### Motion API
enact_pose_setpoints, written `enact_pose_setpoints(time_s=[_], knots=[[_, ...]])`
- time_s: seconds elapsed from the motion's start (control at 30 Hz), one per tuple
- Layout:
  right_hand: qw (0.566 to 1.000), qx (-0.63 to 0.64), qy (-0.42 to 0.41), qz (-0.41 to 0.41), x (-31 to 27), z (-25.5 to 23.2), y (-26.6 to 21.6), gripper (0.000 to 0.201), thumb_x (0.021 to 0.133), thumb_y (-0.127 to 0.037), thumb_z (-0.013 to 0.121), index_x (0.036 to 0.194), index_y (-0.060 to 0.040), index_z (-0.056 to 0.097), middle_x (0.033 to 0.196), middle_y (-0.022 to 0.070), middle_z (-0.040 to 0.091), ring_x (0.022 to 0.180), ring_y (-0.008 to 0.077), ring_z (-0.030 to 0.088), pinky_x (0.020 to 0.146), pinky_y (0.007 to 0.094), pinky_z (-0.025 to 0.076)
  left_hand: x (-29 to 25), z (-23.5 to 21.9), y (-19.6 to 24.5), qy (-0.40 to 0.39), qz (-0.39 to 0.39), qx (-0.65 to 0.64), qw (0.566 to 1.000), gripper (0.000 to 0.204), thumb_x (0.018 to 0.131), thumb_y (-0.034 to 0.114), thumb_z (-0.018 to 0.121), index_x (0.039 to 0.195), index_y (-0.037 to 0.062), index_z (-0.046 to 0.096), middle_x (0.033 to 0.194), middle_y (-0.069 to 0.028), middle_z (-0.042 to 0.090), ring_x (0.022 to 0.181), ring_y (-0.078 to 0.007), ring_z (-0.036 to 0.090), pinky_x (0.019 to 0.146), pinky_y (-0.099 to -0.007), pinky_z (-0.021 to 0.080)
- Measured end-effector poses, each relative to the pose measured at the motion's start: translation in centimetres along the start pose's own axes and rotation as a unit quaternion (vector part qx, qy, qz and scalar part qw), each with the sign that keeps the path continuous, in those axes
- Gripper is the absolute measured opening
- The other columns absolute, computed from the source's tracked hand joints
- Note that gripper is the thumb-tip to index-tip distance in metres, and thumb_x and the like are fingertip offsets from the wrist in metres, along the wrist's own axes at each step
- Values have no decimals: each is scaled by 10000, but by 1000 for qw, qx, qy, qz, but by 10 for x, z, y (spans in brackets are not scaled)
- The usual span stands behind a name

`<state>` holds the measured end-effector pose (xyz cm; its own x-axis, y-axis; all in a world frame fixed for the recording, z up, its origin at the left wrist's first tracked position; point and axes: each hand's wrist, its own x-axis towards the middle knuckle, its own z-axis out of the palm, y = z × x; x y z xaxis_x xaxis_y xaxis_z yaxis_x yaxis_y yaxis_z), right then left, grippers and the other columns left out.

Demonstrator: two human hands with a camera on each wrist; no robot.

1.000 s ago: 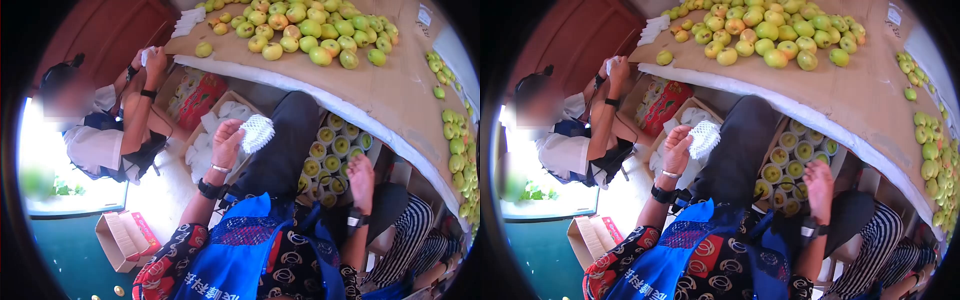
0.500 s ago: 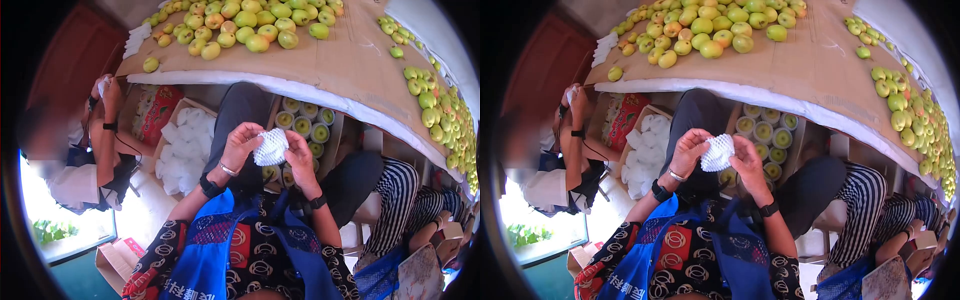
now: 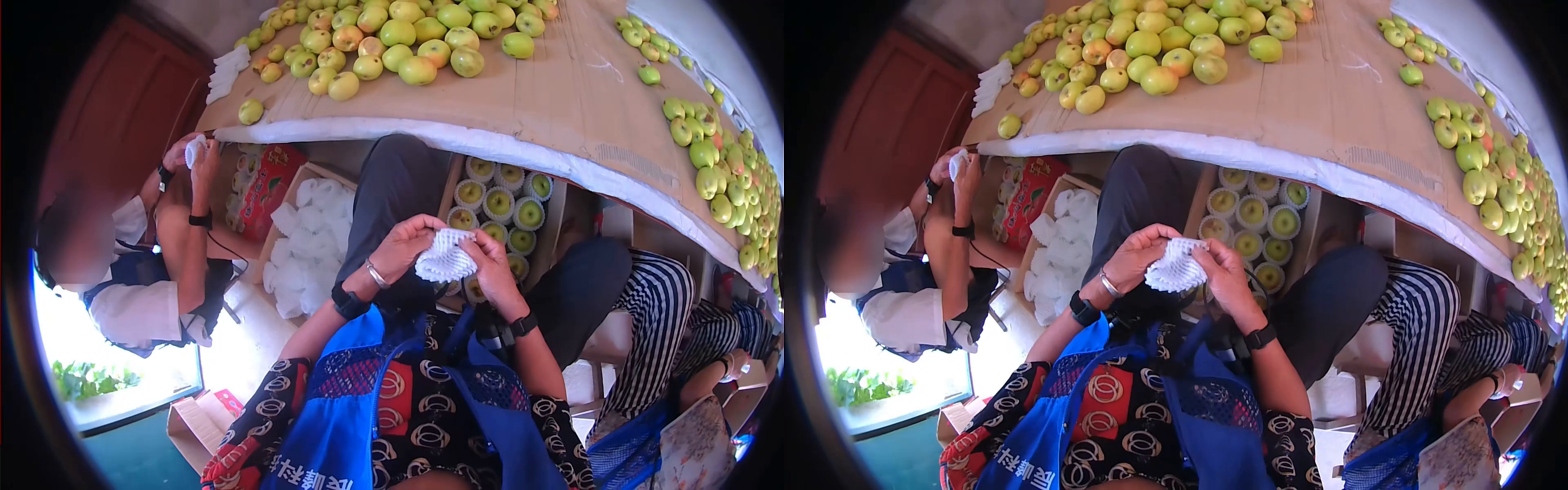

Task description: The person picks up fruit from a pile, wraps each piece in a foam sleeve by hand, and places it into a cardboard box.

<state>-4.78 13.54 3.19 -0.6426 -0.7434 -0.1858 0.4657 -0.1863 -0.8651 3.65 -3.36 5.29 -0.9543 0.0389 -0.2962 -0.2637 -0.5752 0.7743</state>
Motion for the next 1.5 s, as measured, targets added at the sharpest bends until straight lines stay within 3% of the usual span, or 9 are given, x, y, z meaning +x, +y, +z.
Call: enact_pose_setpoints(time_s=[0.07, 0.17, 0.37, 0.43, 0.6, 0.83, 0.97, 1.3, 1.5], knots=[[1000, -8, 12, 9, 0, 1, -2, 122, 872, -101, 520, 910, 0, 576, 779, -6, 603, 714, 41, 539, 657, 209, 436, 3, -6, -8, 78, 56, 66, 993, 266, 892, 77, 493, 1152, 32, 458, 1076, -71, 545, 983, -125, 531, 858, -260, 426], [956, -272, 101, -39, -3, 3, -15, 127, 852, -127, 559, 873, -3, 577, 708, -2, 596, 657, 39, 535, 589, 220, 438, -3, 24, 13, 133, 97, 119, 979, 350, 882, 124, 521, 1206, 41, 420, 1117, -74, 511, 1029, -146, 505, 897, -293, 405], [916, -343, 123, -169, -1, 4, -14, 128, 822, -126, 592, 853, -2, 584, 668, 16, 594, 622, 53, 547, 525, 226, 435, 4, 25, 6, 68, 150, 412, 896, 420, 784, 38, 609, 1166, 41, 434, 1108, -86, 519, 1001, -121, 508, 825, -258, 434], [948, -279, 103, -114, -5, 3, -14, 140, 834, -92, 567, 946, -9, 567, 741, 31, 620, 661, 73, 569, 573, 224, 452, 4, 20, 7, 112, 66, 307, 943, 382, 791, 24, 597, 1142, 34, 447, 999, -57, 565, 923, -91, 536, 778, -231, 443], [998, 20, 36, -41, -1, 1, -8, 295, 857, -54, 526, 1145, -14, 475, 906, 75, 625, 795, 108, 587, 686, 233, 466, 0, 20, 5, 57, 110, 213, 969, 353, 840, 72, 561, 1167, 41, 430, 954, -43, 587, 858, -73, 551, 740, -212, 442], [935, 337, -52, 101, 10, -17, 13, 416, 887, -77, 487, 1286, -36, 375, 1125, 128, 551, 991, 198, 571, 828, 323, 486, 4, 21, 6, 21, 70, -2, 997, 426, 853, 95, 572, 1243, 61, 403, 1042, -56, 580, 946, -120, 564, 838, -268, 459], [932, 340, -56, 113, 12, -12, 13, 444, 877, -81, 492, 1300, -46, 361, 1160, 117, 534, 1018, 208, 565, 858, 347, 480, 6, 8, 1, 6, 111, -91, 990, 413, 822, 7, 577, 1212, 73, 460, 1068, -33, 572, 969, -128, 563, 851, -287, 467], [965, 170, -92, 177, 5, -20, -12, 391, 880, -134, 471, 1263, -84, 412, 1111, 55, 565, 968, 162, 579, 744, 297, 511, 5, 14, 5, 70, 161, 10, 984, 596, 748, -73, 615, 1279, 67, 385, 1171, -68, 517, 1057, -157, 520, 922, -307, 432], [970, 136, -75, 188, 8, -15, -2, 418, 841, -53, 521, 1247, -84, 428, 1098, 48, 571, 962, 157, 581, 746, 284, 512, 7, 10, 7, 75, 148, -116, 979, 550, 771, -123, 517, 1272, 64, 392, 1174, -82, 516, 1064, -187, 525, 904, -326, 454]])
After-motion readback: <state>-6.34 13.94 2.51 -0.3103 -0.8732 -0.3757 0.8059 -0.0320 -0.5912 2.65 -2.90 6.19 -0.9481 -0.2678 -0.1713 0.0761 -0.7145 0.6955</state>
